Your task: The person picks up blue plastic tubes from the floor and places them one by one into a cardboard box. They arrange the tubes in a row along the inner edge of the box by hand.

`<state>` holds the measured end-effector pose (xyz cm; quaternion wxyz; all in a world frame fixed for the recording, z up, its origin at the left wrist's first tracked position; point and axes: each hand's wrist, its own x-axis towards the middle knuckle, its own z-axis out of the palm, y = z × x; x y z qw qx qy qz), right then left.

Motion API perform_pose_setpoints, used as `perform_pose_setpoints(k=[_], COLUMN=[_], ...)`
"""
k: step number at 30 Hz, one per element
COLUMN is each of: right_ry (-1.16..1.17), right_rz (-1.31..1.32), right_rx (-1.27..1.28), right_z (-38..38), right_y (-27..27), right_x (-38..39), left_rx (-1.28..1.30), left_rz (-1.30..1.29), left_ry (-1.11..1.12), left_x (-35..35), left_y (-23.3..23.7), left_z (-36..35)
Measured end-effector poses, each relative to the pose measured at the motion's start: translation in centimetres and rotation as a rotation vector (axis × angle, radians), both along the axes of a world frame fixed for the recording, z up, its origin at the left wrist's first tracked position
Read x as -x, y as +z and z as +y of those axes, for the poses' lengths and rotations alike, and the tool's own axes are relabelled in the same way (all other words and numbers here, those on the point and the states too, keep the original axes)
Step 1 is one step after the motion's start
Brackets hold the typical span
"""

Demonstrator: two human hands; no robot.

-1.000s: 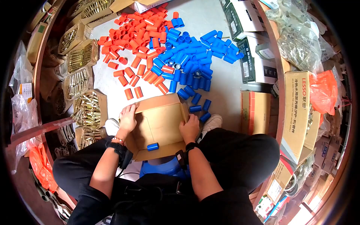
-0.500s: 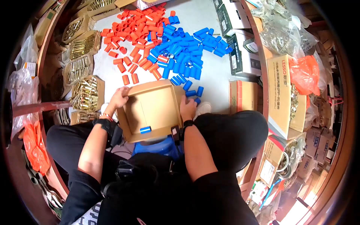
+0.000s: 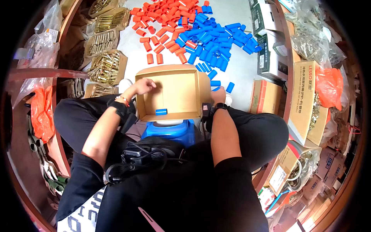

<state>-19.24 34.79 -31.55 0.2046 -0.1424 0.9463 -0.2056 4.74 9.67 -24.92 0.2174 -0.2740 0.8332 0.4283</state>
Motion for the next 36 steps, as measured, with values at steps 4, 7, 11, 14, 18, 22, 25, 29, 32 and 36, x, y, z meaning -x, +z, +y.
perform_pose_setpoints(k=[4, 7, 11, 14, 18, 22, 25, 29, 32, 36], right_ry=[-0.005, -0.086, -0.284, -0.399, -0.287, 0.175, 0.296, 0.368, 0.423, 0.524], right_rz=[0.048, 0.062, 0.079, 0.159, 0.279, 0.274, 0.156, -0.141, -0.231, -0.164], right_rx=[-0.135, -0.123, -0.058, 0.015, 0.459, 0.759, 0.75, 0.557, 0.406, 0.276], right_z=[0.2, 0.5, -0.3, -2.1, -5.8, -9.1, -10.0, -8.3, -7.0, -6.7], right_y=[-0.7, -0.4, 1.8, 3.8, 5.5, 8.0, 7.4, 2.4, 2.4, 2.6], right_x=[0.5, 0.1, -0.9, -1.3, -0.5, -2.2, -4.8, -6.9, -8.0, -8.5], left_rx=[-0.323, -0.553, -0.719, -0.691, -0.779, -0.775, -0.681, -0.673, -0.621, -0.66], left_rz=[-0.203, -0.367, -0.617, -0.731, -0.665, -0.674, -0.731, -0.678, -0.782, -0.867], left_ry=[0.099, 0.308, 0.236, 0.324, 0.459, 0.472, 0.375, 0.173, 0.166, 0.138], left_x=[-0.8, -1.9, -5.9, -4.9, -5.2, -5.6, -3.8, -4.1, -2.8, -2.6], left_y=[-3.6, -3.3, -13.3, -10.0, -9.0, -11.9, -6.7, -7.4, -4.2, -4.4], left_z=[2.3, 3.7, 4.0, 4.2, 3.8, 3.7, 4.5, 5.0, 5.1, 5.3])
